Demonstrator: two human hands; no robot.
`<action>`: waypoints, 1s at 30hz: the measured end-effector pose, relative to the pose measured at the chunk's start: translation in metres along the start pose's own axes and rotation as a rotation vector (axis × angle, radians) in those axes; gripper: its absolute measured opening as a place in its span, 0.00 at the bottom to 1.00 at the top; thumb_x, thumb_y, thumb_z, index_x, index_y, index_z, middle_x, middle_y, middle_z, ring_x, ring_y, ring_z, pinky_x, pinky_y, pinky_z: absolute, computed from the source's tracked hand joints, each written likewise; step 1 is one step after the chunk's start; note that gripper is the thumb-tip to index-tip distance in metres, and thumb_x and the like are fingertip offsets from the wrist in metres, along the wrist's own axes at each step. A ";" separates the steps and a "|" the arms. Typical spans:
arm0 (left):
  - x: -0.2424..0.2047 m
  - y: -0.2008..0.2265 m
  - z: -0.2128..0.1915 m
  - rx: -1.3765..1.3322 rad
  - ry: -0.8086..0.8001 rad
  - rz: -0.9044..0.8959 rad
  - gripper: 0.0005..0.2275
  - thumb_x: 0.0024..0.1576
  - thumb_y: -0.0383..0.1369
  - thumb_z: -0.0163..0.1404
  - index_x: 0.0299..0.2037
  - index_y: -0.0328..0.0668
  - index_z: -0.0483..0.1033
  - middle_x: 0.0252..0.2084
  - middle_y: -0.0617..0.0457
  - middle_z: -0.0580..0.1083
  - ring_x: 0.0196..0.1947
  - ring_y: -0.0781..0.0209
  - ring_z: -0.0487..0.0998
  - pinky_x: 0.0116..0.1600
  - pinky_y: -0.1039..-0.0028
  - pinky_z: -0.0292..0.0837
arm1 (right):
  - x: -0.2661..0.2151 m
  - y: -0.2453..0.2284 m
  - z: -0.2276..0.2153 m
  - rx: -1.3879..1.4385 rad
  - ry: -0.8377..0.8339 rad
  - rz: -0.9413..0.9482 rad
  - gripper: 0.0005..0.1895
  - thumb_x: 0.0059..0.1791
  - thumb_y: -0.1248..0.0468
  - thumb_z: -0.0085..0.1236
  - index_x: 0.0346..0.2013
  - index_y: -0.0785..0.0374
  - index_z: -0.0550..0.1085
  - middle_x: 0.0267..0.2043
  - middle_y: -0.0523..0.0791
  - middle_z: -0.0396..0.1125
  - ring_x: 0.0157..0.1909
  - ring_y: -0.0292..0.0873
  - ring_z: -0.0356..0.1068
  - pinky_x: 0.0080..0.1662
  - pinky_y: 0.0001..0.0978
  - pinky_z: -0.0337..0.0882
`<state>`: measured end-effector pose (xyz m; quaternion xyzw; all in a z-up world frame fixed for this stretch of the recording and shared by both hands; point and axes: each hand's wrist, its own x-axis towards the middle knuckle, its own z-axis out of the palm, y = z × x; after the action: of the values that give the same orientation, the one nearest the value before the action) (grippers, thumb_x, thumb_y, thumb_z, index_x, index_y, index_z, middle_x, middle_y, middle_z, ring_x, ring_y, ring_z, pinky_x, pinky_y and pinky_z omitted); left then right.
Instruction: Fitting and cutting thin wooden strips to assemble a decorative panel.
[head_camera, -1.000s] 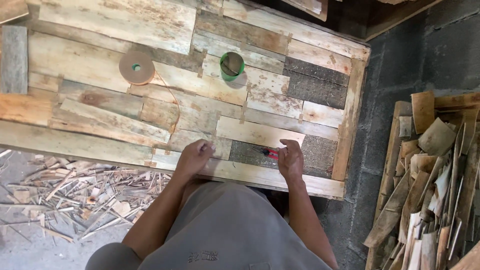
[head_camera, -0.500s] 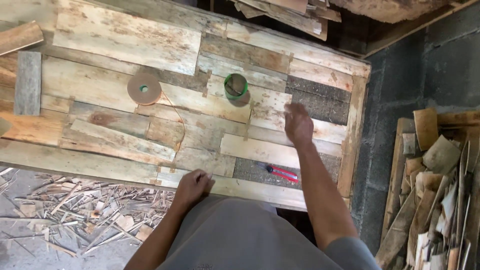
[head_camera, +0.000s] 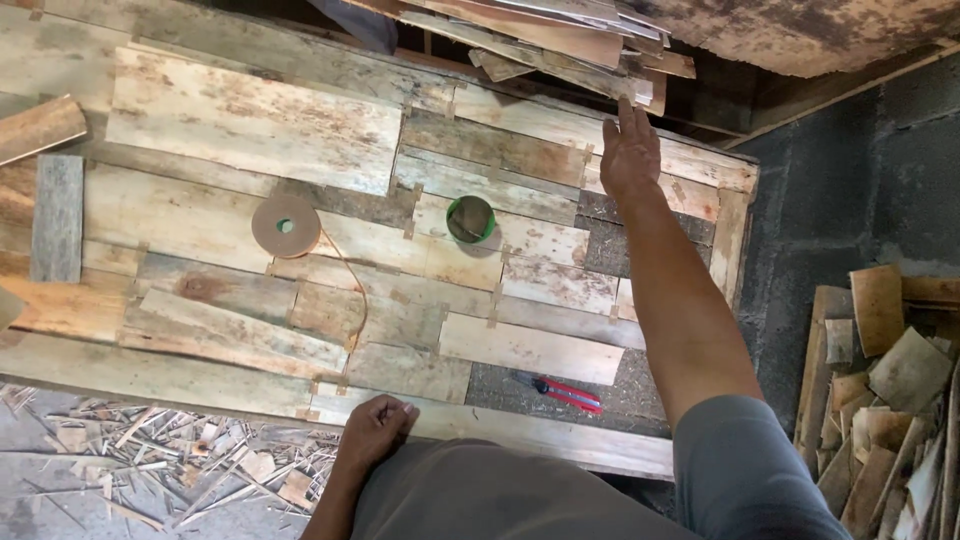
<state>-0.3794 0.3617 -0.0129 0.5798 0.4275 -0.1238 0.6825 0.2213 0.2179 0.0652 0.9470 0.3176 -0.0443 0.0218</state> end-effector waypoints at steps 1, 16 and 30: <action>0.001 0.002 0.000 0.002 0.002 -0.001 0.11 0.57 0.36 0.58 0.32 0.33 0.81 0.23 0.54 0.77 0.23 0.68 0.73 0.29 0.75 0.69 | 0.005 0.001 0.000 0.003 -0.001 0.000 0.24 0.58 0.62 0.36 0.68 0.63 0.66 0.80 0.51 0.43 0.79 0.58 0.43 0.72 0.51 0.48; -0.006 0.045 0.004 -0.052 0.015 -0.144 0.10 0.56 0.34 0.59 0.32 0.32 0.80 0.20 0.52 0.75 0.19 0.66 0.75 0.27 0.74 0.72 | 0.025 0.033 -0.001 -0.058 0.220 -0.167 0.23 0.56 0.71 0.48 0.67 0.66 0.70 0.75 0.48 0.57 0.75 0.53 0.56 0.71 0.45 0.58; 0.001 0.029 0.001 -0.119 0.004 -0.171 0.09 0.57 0.33 0.58 0.35 0.31 0.80 0.23 0.50 0.77 0.22 0.65 0.77 0.29 0.75 0.73 | 0.059 0.043 -0.016 0.243 0.596 -0.156 0.09 0.52 0.79 0.56 0.39 0.65 0.79 0.54 0.50 0.74 0.58 0.51 0.73 0.58 0.39 0.76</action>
<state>-0.3591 0.3697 0.0067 0.4999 0.4832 -0.1548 0.7018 0.2954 0.2197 0.0754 0.8868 0.3738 0.1957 -0.1885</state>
